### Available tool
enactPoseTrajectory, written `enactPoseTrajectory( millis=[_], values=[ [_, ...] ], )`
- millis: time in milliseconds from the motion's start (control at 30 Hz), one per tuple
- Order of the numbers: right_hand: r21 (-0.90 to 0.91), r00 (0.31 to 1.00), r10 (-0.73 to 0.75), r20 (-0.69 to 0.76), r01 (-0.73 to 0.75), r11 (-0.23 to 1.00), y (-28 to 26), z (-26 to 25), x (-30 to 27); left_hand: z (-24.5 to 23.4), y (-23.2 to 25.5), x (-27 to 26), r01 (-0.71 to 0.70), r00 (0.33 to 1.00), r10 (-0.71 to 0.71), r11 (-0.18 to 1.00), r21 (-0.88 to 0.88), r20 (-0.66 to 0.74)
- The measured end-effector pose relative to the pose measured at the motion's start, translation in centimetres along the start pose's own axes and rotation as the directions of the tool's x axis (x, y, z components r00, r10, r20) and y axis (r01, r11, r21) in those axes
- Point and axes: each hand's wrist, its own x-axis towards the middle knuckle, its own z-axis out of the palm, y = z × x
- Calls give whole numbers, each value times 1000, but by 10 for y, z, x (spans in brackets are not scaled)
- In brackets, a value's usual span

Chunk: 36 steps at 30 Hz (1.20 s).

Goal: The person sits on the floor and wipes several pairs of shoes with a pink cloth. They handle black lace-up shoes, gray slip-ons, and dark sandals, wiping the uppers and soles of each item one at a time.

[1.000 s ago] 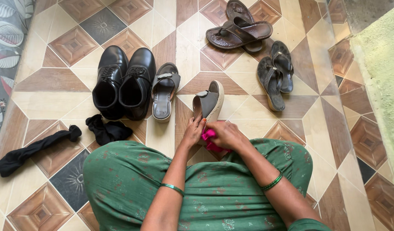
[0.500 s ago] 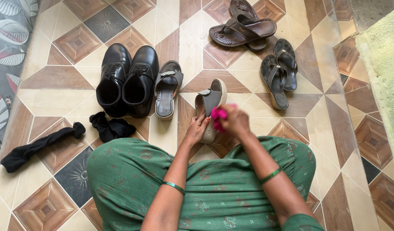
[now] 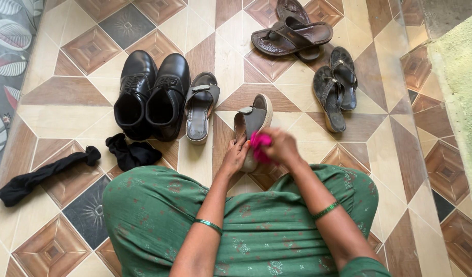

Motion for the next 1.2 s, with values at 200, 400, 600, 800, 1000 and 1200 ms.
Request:
enactPoseTrajectory(
  millis=[200, 400, 600, 800, 1000, 1200],
  values=[
    [24, 980, -65, 190, 62, 998, -11, 5, -8, -4, 5, 0, 98, 995, -97, 995, -33, 28],
    [49, 986, 46, 161, -54, 997, -12, -13, 0, -4, 11, -1, 33, 999, -33, 999, 2, 5],
    [101, 988, -78, 134, 65, 993, -10, 0, -4, -7, 8, 1, 40, 999, -38, 997, -73, 29],
    [22, 985, -46, 166, 43, 999, -13, -5, -3, -5, 7, 3, 71, 997, -71, 997, -3, 19],
    [41, 990, 71, 122, -76, 996, -12, -7, 2, -4, 5, 2, 37, 999, -37, 998, -42, 12],
    [-30, 930, -114, 349, 132, 991, -19, -5, -11, -7, 11, 3, 52, 998, -51, 998, -20, 29]
  ],
)
